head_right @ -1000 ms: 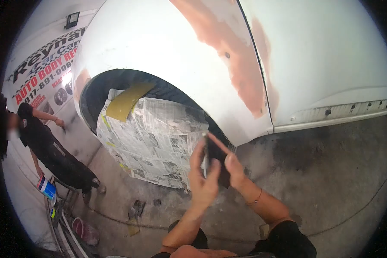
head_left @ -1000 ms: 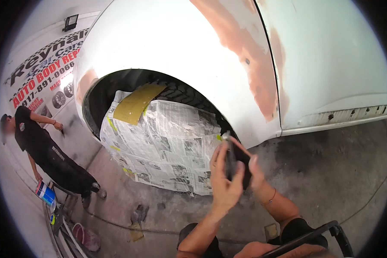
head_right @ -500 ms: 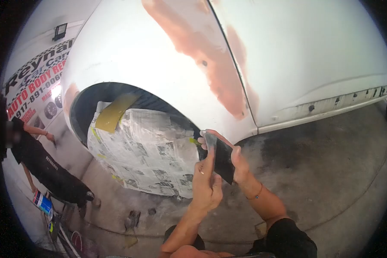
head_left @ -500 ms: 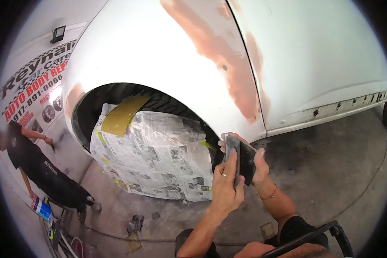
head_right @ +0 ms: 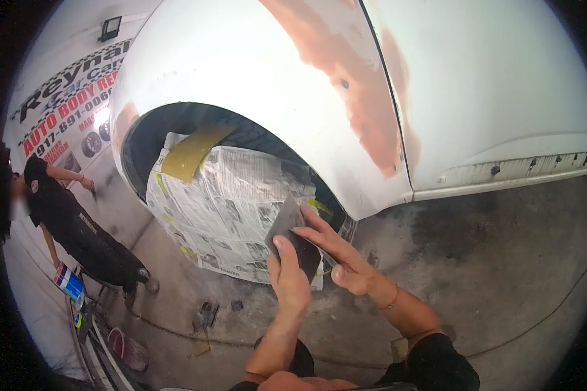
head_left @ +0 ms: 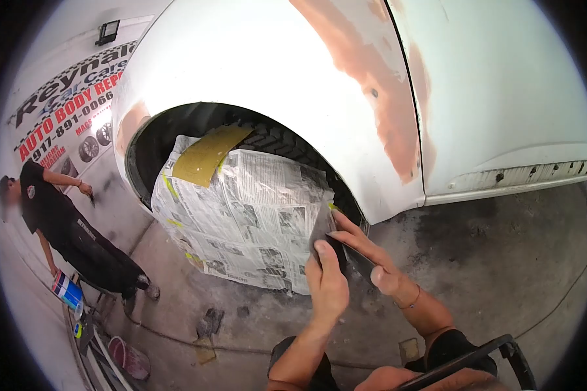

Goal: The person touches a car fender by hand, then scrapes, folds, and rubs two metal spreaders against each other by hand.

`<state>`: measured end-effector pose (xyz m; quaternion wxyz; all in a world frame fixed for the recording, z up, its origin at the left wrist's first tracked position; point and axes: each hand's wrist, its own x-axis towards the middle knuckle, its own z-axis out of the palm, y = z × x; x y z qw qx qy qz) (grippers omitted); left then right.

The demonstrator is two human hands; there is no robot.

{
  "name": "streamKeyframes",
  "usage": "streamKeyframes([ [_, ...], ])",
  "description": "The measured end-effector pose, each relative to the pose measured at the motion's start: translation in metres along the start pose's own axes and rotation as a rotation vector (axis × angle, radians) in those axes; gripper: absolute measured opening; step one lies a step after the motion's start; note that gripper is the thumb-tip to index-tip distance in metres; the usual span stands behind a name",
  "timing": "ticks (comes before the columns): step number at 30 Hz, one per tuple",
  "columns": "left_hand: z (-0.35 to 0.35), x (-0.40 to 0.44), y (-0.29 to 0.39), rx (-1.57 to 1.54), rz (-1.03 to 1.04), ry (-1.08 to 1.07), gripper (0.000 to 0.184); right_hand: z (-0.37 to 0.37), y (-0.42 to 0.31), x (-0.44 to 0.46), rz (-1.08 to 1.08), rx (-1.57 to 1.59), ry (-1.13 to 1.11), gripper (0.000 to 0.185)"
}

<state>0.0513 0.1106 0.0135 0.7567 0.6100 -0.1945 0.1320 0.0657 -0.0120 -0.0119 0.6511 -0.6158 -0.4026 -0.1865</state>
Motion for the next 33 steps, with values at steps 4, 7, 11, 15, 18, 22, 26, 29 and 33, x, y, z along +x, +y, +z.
streamKeyframes([
  [4, -0.007, 0.003, -0.031, 0.254, 0.107, -0.095, 0.046, -0.007, 0.009, 0.001, 0.089, 0.272, 0.132, 0.102],
  [7, 0.020, -0.016, -0.015, 0.554, 0.374, -0.292, 0.046, -0.013, -0.007, 0.010, 0.077, 0.455, 0.335, 0.111],
  [11, 0.037, -0.038, -0.029, 0.681, 0.777, -0.487, 0.070, -0.032, -0.019, 0.009, -0.103, 0.363, 0.539, 0.121],
  [15, 0.045, -0.048, -0.027, 0.632, 0.691, -0.426, 0.070, -0.029, -0.029, 0.001, -0.138, 0.334, 0.433, 0.125],
  [18, 0.044, -0.038, -0.026, 0.618, 0.607, -0.332, 0.067, -0.017, -0.034, -0.002, 0.049, 0.351, 0.444, 0.119],
  [22, 0.035, -0.026, -0.028, 0.657, 0.610, -0.271, 0.063, -0.007, -0.029, 0.000, 0.076, 0.406, 0.426, 0.095],
  [26, 0.023, -0.015, -0.033, 0.659, 0.628, -0.204, 0.058, -0.001, -0.012, -0.004, 0.106, 0.405, 0.377, 0.094],
  [29, 0.019, -0.013, -0.031, 0.667, 0.635, -0.166, 0.057, 0.006, -0.004, -0.003, 0.114, 0.521, 0.383, 0.091],
  [33, 0.013, -0.013, -0.018, 0.603, 0.497, -0.128, 0.054, 0.008, -0.005, -0.004, 0.147, 0.479, 0.334, 0.100],
])
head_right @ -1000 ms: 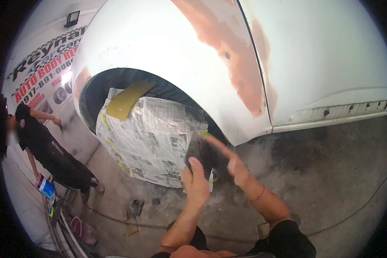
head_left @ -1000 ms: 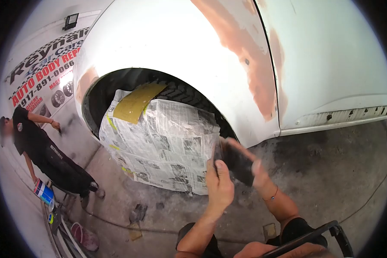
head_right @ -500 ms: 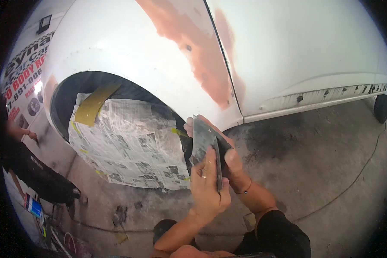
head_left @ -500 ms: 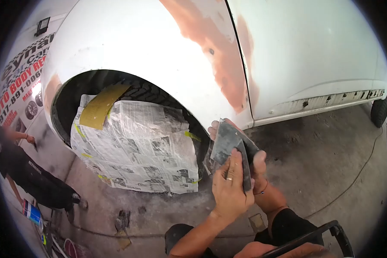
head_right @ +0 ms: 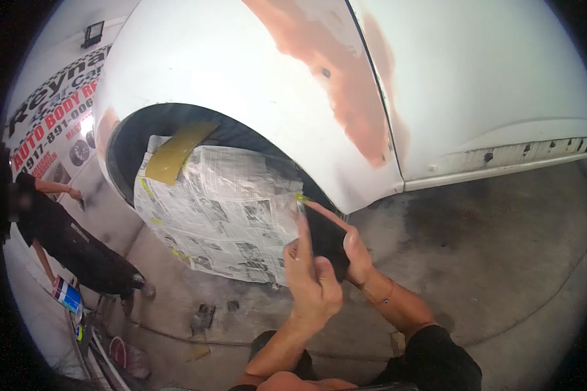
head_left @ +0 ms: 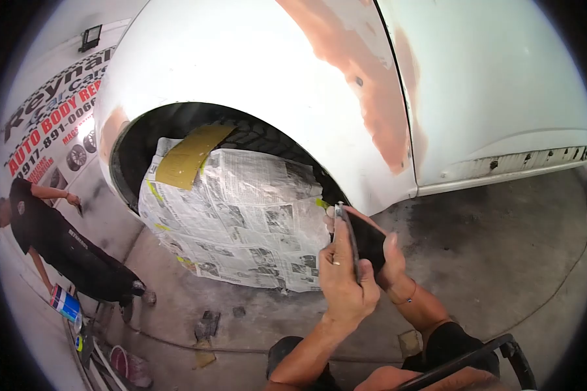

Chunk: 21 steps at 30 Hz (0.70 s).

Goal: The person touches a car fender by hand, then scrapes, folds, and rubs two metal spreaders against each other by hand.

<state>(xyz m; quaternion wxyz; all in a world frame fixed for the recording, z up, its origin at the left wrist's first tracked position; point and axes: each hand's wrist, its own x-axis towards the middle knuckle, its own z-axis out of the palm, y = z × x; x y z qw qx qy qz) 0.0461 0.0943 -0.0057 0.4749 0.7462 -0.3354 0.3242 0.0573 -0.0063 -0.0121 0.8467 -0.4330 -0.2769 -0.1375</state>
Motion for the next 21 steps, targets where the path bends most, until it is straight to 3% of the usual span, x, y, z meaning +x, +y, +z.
streamKeyframes([
  [3, -0.007, 0.007, -0.009, -0.114, -0.111, 0.077, 0.053, -0.002, -0.001, -0.001, 0.044, -0.094, -0.042, 0.110],
  [4, -0.007, 0.008, -0.013, -0.038, -0.043, 0.088, 0.051, -0.002, 0.003, 0.001, 0.019, -0.083, -0.053, 0.110],
  [5, -0.013, 0.012, -0.005, -0.101, -0.142, 0.010, 0.048, -0.003, 0.003, 0.004, -0.022, -0.118, -0.042, 0.108],
  [9, -0.022, 0.022, -0.014, -0.342, -0.374, 0.061, 0.049, -0.009, 0.000, 0.012, -0.164, -0.484, -0.142, 0.092],
  [10, -0.022, 0.021, -0.016, -0.400, -0.532, -0.042, 0.048, -0.009, -0.002, 0.012, -0.169, -0.503, -0.124, 0.088],
  [11, -0.029, 0.026, -0.013, -0.384, -0.679, -0.198, 0.049, -0.018, 0.014, 0.011, -0.172, -0.315, -0.050, 0.081],
  [12, -0.015, 0.019, -0.019, -0.325, -0.447, -0.138, 0.048, -0.020, 0.015, 0.008, -0.221, 0.069, -0.090, 0.072],
  [13, -0.004, 0.014, -0.023, -0.246, -0.232, -0.176, 0.049, -0.071, 0.038, 0.007, -0.092, -0.272, 0.136, 0.067],
  [14, 0.010, 0.001, -0.022, 0.010, -0.101, -0.268, 0.055, -0.066, 0.035, 0.011, -0.047, -0.089, 0.271, 0.067],
  [16, 0.020, -0.005, -0.008, 0.253, 0.269, -0.166, 0.060, -0.047, 0.018, 0.015, -0.060, -0.030, 0.369, 0.070],
  [17, 0.021, -0.009, -0.001, 0.259, 0.266, -0.158, 0.060, -0.031, 0.003, 0.018, -0.095, 0.020, 0.484, 0.072],
  [18, 0.025, -0.013, -0.001, -0.038, 0.036, -0.338, 0.061, -0.017, -0.015, 0.029, -0.082, 0.023, 0.481, 0.072],
  [19, 0.028, -0.019, 0.001, -0.342, -0.189, -0.506, 0.063, 0.002, -0.038, 0.041, -0.037, 0.191, 0.651, 0.076],
  [20, 0.034, -0.027, -0.001, -0.330, -0.035, -0.396, 0.061, 0.012, -0.049, 0.047, 0.008, 0.359, 0.819, 0.079],
  [21, 0.039, -0.030, -0.002, -0.331, -0.041, -0.394, 0.061, 0.002, -0.044, 0.041, 0.013, 0.356, 0.820, 0.079],
])
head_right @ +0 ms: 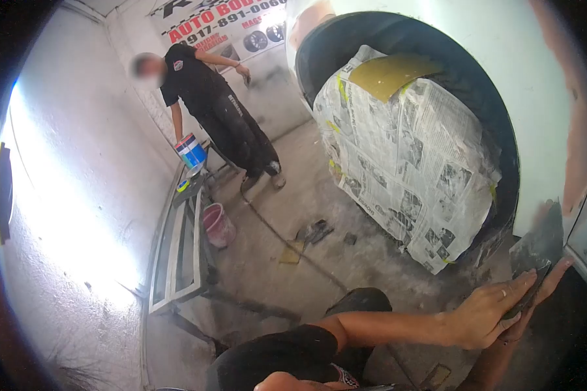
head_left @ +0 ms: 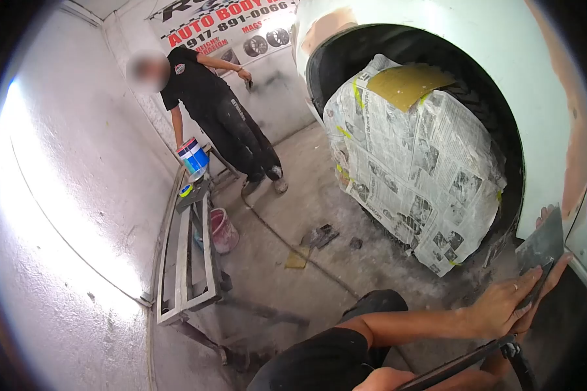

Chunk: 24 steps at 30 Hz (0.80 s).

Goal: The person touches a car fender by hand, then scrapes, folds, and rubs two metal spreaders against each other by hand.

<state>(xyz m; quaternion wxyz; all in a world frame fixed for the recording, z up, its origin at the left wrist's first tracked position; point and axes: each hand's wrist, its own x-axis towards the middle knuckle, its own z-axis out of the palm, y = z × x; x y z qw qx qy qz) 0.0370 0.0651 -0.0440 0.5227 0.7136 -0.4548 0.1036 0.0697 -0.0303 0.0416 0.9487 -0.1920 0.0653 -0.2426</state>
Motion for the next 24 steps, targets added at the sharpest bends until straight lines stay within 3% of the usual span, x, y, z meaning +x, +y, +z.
streamKeyframes([
  [2, 0.005, -0.003, -0.003, 0.047, 0.043, 0.114, 0.059, -0.043, 0.008, 0.012, -0.181, -0.118, -1.228, 0.079],
  [3, 0.000, -0.001, -0.001, 0.051, 0.038, 0.115, 0.059, -0.048, 0.014, 0.005, -0.177, -0.113, -1.227, 0.079],
  [5, -0.019, 0.008, 0.005, -0.070, -0.137, 0.130, 0.057, -0.051, 0.026, -0.006, 0.210, 0.054, -0.375, 0.073],
  [6, -0.022, 0.010, 0.004, -0.068, -0.140, 0.137, 0.057, -0.054, 0.031, -0.001, 0.217, 0.052, -0.377, 0.073],
  [8, -0.025, 0.009, 0.002, 0.081, -0.113, 0.200, 0.055, -0.067, 0.035, 0.013, 0.115, -0.156, -0.765, 0.067],
  [11, -0.043, 0.013, 0.002, 0.038, -0.150, 0.237, 0.053, -0.065, 0.046, 0.014, 0.128, -0.063, -0.873, 0.065],
  [12, -0.043, 0.015, 0.002, 0.038, -0.149, 0.237, 0.053, -0.062, 0.049, 0.008, 0.127, -0.063, -0.874, 0.065],
  [14, -0.042, 0.020, 0.001, 0.192, 0.120, 0.554, 0.051, -0.051, 0.053, -0.010, 0.122, -0.021, -0.690, 0.062],
  [15, -0.047, 0.020, 0.001, 0.191, 0.116, 0.555, 0.051, -0.058, 0.055, -0.007, 0.125, -0.023, -0.688, 0.062],
  [17, -0.067, 0.018, 0.004, 0.099, -0.189, 0.427, 0.050, -0.079, 0.058, 0.001, 0.128, -0.221, -0.566, 0.061],
  [18, -0.072, 0.017, 0.007, 0.081, -0.186, 0.409, 0.050, -0.079, 0.058, 0.004, 0.110, -0.227, -0.549, 0.061],
  [20, -0.077, 0.024, 0.013, 0.040, -0.406, 0.331, 0.047, -0.074, 0.044, 0.019, 0.144, -0.373, -0.802, 0.065],
  [22, -0.100, 0.030, 0.010, 0.037, -0.610, 0.156, 0.046, -0.070, 0.038, 0.024, -0.114, -0.765, -0.825, 0.070],
  [23, -0.091, 0.027, -0.008, 0.019, -0.418, 0.418, 0.055, -0.064, 0.032, 0.020, -0.181, -0.838, -0.849, 0.069],
  [24, -0.099, 0.020, -0.030, 0.104, -0.624, 0.415, 0.062, -0.056, 0.026, 0.012, -0.239, -0.912, -0.870, 0.069],
])
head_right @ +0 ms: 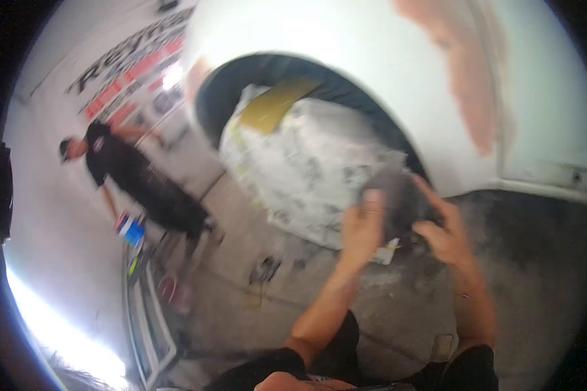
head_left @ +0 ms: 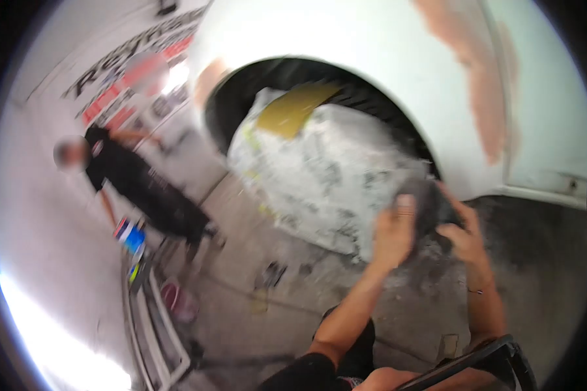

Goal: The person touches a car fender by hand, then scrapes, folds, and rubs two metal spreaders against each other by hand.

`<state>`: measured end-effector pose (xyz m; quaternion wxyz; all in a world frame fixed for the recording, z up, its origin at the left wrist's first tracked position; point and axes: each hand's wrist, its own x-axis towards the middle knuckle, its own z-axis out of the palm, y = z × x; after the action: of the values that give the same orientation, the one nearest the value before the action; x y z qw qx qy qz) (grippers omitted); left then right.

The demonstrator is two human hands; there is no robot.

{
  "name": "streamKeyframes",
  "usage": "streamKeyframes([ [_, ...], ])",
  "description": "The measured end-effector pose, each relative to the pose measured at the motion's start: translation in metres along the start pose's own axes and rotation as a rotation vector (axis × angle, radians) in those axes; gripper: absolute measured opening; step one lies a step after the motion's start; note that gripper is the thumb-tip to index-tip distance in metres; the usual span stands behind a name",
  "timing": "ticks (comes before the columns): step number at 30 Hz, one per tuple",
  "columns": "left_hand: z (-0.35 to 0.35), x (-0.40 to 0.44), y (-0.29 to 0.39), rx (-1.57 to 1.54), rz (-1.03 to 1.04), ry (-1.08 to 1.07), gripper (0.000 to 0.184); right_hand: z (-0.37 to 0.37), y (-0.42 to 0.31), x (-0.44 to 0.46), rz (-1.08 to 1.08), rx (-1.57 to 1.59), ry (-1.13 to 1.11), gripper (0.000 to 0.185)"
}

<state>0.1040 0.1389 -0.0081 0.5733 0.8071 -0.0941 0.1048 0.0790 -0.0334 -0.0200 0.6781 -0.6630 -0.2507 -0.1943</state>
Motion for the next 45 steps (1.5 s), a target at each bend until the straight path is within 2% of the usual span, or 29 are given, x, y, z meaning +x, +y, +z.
streamKeyframes([
  [1, -0.004, -0.002, 0.014, -0.030, -0.090, 0.182, 0.061, 0.002, -0.009, -0.002, 0.031, -0.028, 0.088, 0.064],
  [2, -0.014, 0.009, -0.003, -0.230, -0.120, 0.086, 0.035, 0.003, -0.016, -0.004, 0.062, -0.048, 0.169, 0.059],
  [3, -0.013, 0.012, 0.007, -0.391, 0.076, 0.172, 0.042, 0.001, -0.022, -0.008, 0.059, -0.074, 0.219, 0.059],
  [4, -0.012, 0.014, 0.015, -0.558, 0.267, 0.278, 0.065, 0.001, -0.026, -0.010, -0.003, -0.041, 0.296, 0.052],
  [6, -0.012, 0.018, 0.020, -0.674, 0.199, 0.259, 0.062, 0.003, -0.032, -0.014, -0.069, -0.006, 0.369, 0.046],
  [8, -0.014, 0.019, 0.012, -0.777, 0.129, 0.272, 0.059, 0.015, -0.031, -0.017, -0.256, -0.226, 0.139, 0.035],
  [10, -0.006, 0.023, -0.001, -0.833, -0.082, 0.143, 0.048, 0.041, -0.031, -0.020, -0.375, -0.228, 0.005, 0.044],
  [11, 0.000, 0.020, -0.004, -0.772, -0.157, 0.017, 0.059, 0.050, -0.026, -0.021, -0.374, -0.236, 0.012, 0.044],
  [13, -0.002, 0.020, -0.002, -0.844, -0.143, -0.072, 0.060, 0.060, -0.019, -0.016, -0.621, -0.572, -0.045, 0.061],
  [16, -0.011, 0.019, 0.002, -1.043, -0.129, -0.247, 0.064, 0.057, -0.032, -0.013, -0.550, -0.677, -0.165, 0.071],
  [20, -0.025, 0.018, 0.006, -1.291, -0.093, -0.423, 0.068, 0.063, -0.025, -0.012, -0.586, -0.833, -0.299, 0.074],
  [22, -0.031, 0.017, 0.003, -1.352, -0.069, -0.466, 0.069, 0.068, -0.017, -0.015, -0.567, -0.780, -0.355, 0.075],
  [24, -0.035, 0.022, 0.000, -1.483, -0.143, -0.572, 0.077, 0.071, -0.014, -0.017, -0.531, -0.645, -0.415, 0.075],
  [28, -0.030, 0.018, -0.004, -1.449, -0.162, -0.531, 0.084, 0.070, -0.015, -0.017, -0.513, -0.604, -0.431, 0.075],
  [30, -0.027, 0.020, -0.007, -1.348, -0.046, -0.577, 0.081, 0.074, -0.017, -0.016, -0.474, -0.551, -0.283, 0.071],
  [34, -0.023, 0.018, -0.011, -1.222, -0.091, -0.490, 0.088, 0.084, -0.006, -0.010, -0.514, -0.457, -0.136, 0.066],
  [35, -0.017, 0.014, -0.009, -1.094, -0.053, -0.405, 0.087, 0.085, -0.006, -0.008, -0.474, -0.431, -0.044, 0.064],
  [36, -0.015, 0.011, -0.007, -1.104, -0.055, -0.414, 0.087, 0.086, -0.005, -0.006, -0.436, -0.406, 0.052, 0.062],
  [38, -0.012, 0.005, -0.005, -1.032, -0.139, -0.314, 0.076, 0.087, -0.003, -0.004, -0.411, -0.382, 0.099, 0.060],
  [40, -0.009, 0.006, -0.008, -1.066, -0.124, -0.383, 0.069, 0.086, -0.004, -0.001, -0.408, -0.422, 0.206, 0.058],
  [42, -0.006, 0.006, -0.012, -0.987, -0.049, -0.357, 0.069, 0.084, -0.006, 0.001, -0.407, -0.455, 0.234, 0.060],
  [45, 0.002, 0.006, -0.007, -1.029, 0.024, -0.296, 0.067, 0.078, -0.010, 0.005, -0.378, -0.498, 0.253, 0.064],
])
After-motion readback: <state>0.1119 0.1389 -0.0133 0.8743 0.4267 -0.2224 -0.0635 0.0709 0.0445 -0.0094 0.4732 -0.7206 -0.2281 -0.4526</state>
